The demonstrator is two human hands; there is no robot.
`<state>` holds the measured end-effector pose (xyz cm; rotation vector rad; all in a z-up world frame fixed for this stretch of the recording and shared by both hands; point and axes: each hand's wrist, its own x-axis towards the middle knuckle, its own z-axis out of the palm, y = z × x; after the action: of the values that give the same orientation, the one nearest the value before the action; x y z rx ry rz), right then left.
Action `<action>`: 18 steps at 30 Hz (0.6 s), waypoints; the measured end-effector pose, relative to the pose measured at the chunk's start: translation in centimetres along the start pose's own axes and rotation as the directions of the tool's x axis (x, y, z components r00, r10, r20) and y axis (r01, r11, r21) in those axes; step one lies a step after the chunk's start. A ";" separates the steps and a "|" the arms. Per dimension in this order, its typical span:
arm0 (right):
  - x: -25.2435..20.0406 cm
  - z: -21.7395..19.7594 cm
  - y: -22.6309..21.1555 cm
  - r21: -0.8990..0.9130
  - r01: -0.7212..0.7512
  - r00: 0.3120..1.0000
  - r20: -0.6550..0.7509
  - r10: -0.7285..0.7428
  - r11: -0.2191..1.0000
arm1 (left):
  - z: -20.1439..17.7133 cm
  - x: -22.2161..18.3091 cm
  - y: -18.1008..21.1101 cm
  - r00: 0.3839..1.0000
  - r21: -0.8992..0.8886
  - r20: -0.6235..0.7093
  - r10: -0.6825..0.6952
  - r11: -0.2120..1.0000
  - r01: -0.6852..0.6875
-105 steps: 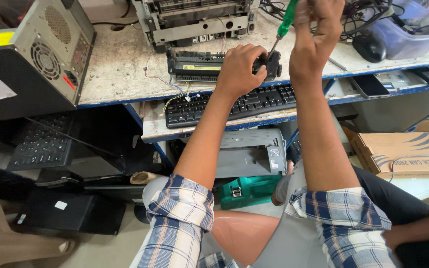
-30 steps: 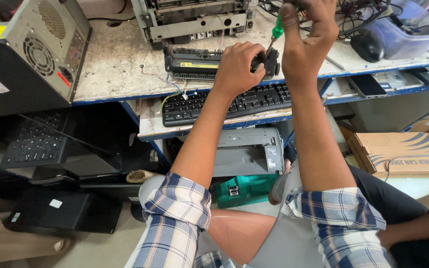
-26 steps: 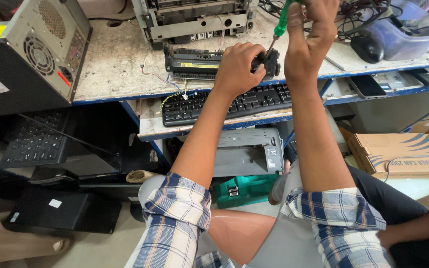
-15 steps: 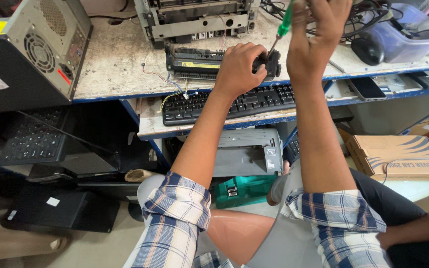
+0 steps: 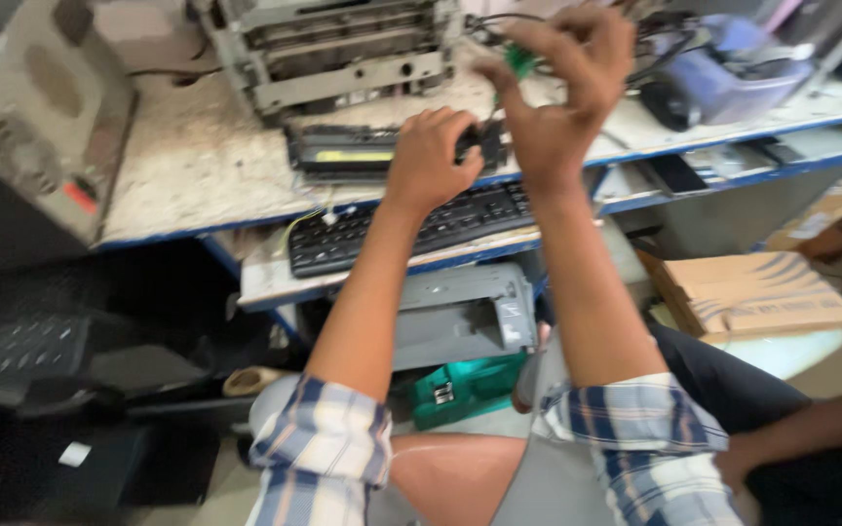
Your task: The person disassembles a printer drum unit on a cluttered workbench using a green screwdriver. They remove screws, detach a small black component, and manipulate the drum assembly and wires.
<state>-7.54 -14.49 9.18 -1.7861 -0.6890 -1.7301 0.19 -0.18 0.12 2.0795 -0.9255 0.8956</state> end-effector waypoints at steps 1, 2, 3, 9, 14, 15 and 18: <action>0.0 0.1 0.2 0.029 -0.017 1.000 -0.008 0.017 0.999 | 0.1 0.0 -0.2 1.000 0.002 0.008 0.010 1.000 -0.010; -0.3 0.3 0.3 0.055 -0.035 0.999 -0.014 0.036 0.998 | 0.3 -0.1 -0.2 0.999 0.020 -0.011 0.032 0.999 -0.032; -0.5 0.5 0.3 0.080 -0.052 0.998 -0.019 0.054 0.995 | 0.5 -0.2 -0.3 0.998 0.037 -0.031 0.054 0.998 -0.053; -0.5 0.8 0.3 0.125 -0.161 0.987 0.027 0.159 0.979 | -0.1 0.2 0.3 1.000 0.038 0.026 0.009 0.999 -0.010; -0.6 1.0 0.1 0.213 -0.281 0.959 0.028 0.282 0.936 | -0.4 0.1 0.7 1.000 0.002 0.006 0.016 1.000 -0.016; -0.6 0.8 0.2 0.200 -0.293 0.956 0.041 0.291 0.935 | -0.4 0.1 0.6 1.000 0.002 -0.002 0.017 1.000 -0.017; -0.3 0.8 0.2 0.235 -0.298 0.955 0.063 0.291 0.925 | -0.2 0.1 0.5 0.999 0.052 -0.011 0.048 0.998 -0.047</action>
<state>-6.88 -14.10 8.85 -1.6500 -0.5798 -1.3627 -0.24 -0.32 0.50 2.1013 -0.9582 0.9652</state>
